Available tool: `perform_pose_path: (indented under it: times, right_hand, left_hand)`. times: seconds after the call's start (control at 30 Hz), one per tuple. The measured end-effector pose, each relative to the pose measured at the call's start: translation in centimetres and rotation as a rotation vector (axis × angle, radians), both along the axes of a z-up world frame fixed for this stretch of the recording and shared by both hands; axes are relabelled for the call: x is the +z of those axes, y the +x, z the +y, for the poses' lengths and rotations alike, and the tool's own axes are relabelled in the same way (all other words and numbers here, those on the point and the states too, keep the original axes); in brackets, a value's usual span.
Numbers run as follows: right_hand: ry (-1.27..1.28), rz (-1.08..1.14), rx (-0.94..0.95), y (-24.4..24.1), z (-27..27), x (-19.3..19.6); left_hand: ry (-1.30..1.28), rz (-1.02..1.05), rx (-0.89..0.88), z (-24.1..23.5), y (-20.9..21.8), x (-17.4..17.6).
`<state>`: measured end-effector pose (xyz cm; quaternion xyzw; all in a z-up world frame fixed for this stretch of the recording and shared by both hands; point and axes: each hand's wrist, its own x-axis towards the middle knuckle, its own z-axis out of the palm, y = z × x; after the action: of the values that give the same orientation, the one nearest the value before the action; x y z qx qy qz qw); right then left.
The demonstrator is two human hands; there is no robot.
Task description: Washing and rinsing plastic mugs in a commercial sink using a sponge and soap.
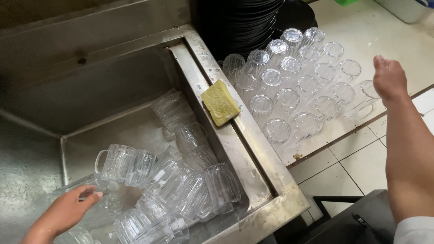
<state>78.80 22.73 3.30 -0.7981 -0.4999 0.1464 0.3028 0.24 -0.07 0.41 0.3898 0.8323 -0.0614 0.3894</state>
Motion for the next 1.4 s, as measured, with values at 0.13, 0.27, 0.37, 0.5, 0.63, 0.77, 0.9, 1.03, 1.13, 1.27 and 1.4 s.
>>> perform_pose_path:
  times: [0.13, 0.27, 0.37, 0.5, 0.63, 0.77, 0.9, 1.03, 1.13, 1.27, 1.4]
  right_hand:
    - [-0.166, 0.290, -0.166, -5.8, -3.0, 3.3]
    - [-0.114, 0.447, -0.221, -3.0, -2.1, -0.3]
    - [-0.090, 0.440, -0.179, -4.5, -3.1, 0.8]
    - [-0.174, 0.452, -0.185, -6.6, -4.8, 2.4]
    - [-0.174, 0.491, -0.134, -4.8, -5.0, 0.7]
    - [-0.151, 0.485, -0.113, -4.9, -4.8, 0.4]
    - [-0.175, 0.466, -0.105, -2.9, -3.4, -0.8]
    - [-0.259, 0.453, -0.112, -4.5, -3.7, 0.3]
    - [-0.177, 0.462, -0.152, -3.3, -3.4, -1.3]
    - [-0.165, 0.466, -0.196, -5.3, -4.6, 0.4]
    - [0.011, 0.256, -0.370, -6.9, -6.1, 0.2]
  left_hand:
    - [0.018, 0.001, -0.020, 0.0, 0.0, 0.1]
    - [0.030, -0.025, -0.009, -0.2, 0.8, 1.3]
    - [0.028, -0.035, 0.010, -0.4, 1.4, 2.3]
    - [0.036, -0.039, 0.004, -0.6, 1.8, 3.2]
    - [0.056, -0.050, -0.023, -0.8, 1.8, 3.5]
    - [0.055, -0.043, -0.044, -0.8, 1.9, 4.0]
    - [0.051, -0.043, -0.042, -0.8, 1.9, 3.9]
    - [0.037, -0.039, -0.024, -0.6, 1.7, 3.5]
    - [0.042, -0.042, -0.025, -0.5, 1.3, 2.8]
    - [0.046, -0.052, -0.011, -0.4, 1.5, 2.6]
    - [0.037, -0.048, 0.011, -0.6, 1.6, 2.9]
